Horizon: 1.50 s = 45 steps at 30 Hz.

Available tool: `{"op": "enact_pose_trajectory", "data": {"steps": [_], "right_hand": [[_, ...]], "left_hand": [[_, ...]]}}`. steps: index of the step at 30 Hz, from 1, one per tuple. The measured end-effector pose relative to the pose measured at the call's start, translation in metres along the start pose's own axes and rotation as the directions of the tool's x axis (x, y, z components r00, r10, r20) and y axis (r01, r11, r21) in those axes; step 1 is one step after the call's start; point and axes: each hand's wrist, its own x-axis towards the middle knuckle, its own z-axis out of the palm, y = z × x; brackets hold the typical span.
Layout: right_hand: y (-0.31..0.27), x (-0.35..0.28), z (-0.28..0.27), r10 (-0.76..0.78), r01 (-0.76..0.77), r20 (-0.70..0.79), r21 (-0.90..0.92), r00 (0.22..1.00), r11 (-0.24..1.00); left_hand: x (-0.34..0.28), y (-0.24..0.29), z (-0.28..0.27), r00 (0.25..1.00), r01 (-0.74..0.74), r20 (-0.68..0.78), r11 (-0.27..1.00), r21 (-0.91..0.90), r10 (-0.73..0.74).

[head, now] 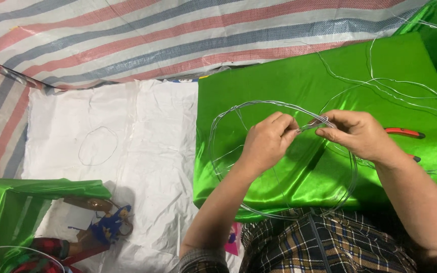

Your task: Assembling a wire frame by bending and joining metal wires using pliers.

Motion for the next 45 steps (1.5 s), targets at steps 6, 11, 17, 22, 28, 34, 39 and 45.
{"op": "enact_pose_trajectory", "data": {"steps": [6,11,17,22,28,34,39,45], "right_hand": [[-0.021,0.017,-0.01,-0.056,0.065,0.041,-0.244,0.998,0.968],[-0.04,0.021,0.0,-0.038,0.036,-0.005,-0.241,0.999,0.97],[-0.032,0.027,-0.009,0.163,-0.166,0.148,0.01,0.976,0.986],[-0.003,0.032,-0.014,0.225,-0.274,0.25,0.183,0.942,0.944],[-0.017,0.033,-0.007,0.293,-0.344,0.272,0.166,0.917,0.924],[-0.007,0.03,-0.009,0.227,-0.271,0.341,0.085,0.912,0.959],[-0.009,0.024,-0.006,0.207,-0.211,0.271,-0.016,0.94,0.977],[-0.018,0.018,-0.001,0.289,-0.316,0.181,0.145,0.94,0.938]], "left_hand": [[0.016,0.005,-0.018,0.991,0.087,0.11,0.99,-0.106,-0.076],[0.024,0.011,-0.016,0.969,0.21,0.172,0.954,-0.212,-0.176],[0.023,0.009,-0.01,0.954,0.264,0.218,0.922,-0.284,-0.206],[0.025,0.007,-0.014,0.923,0.353,0.299,0.846,-0.401,-0.243],[0.026,-0.005,-0.001,0.926,0.341,0.328,0.786,-0.516,-0.187],[0.021,-0.006,0.005,0.925,0.327,0.341,0.815,-0.479,-0.171],[0.019,-0.015,0.016,0.939,0.316,0.286,0.802,-0.507,-0.189],[0.015,-0.01,0.014,0.965,0.253,0.189,0.834,-0.49,-0.181]]}}
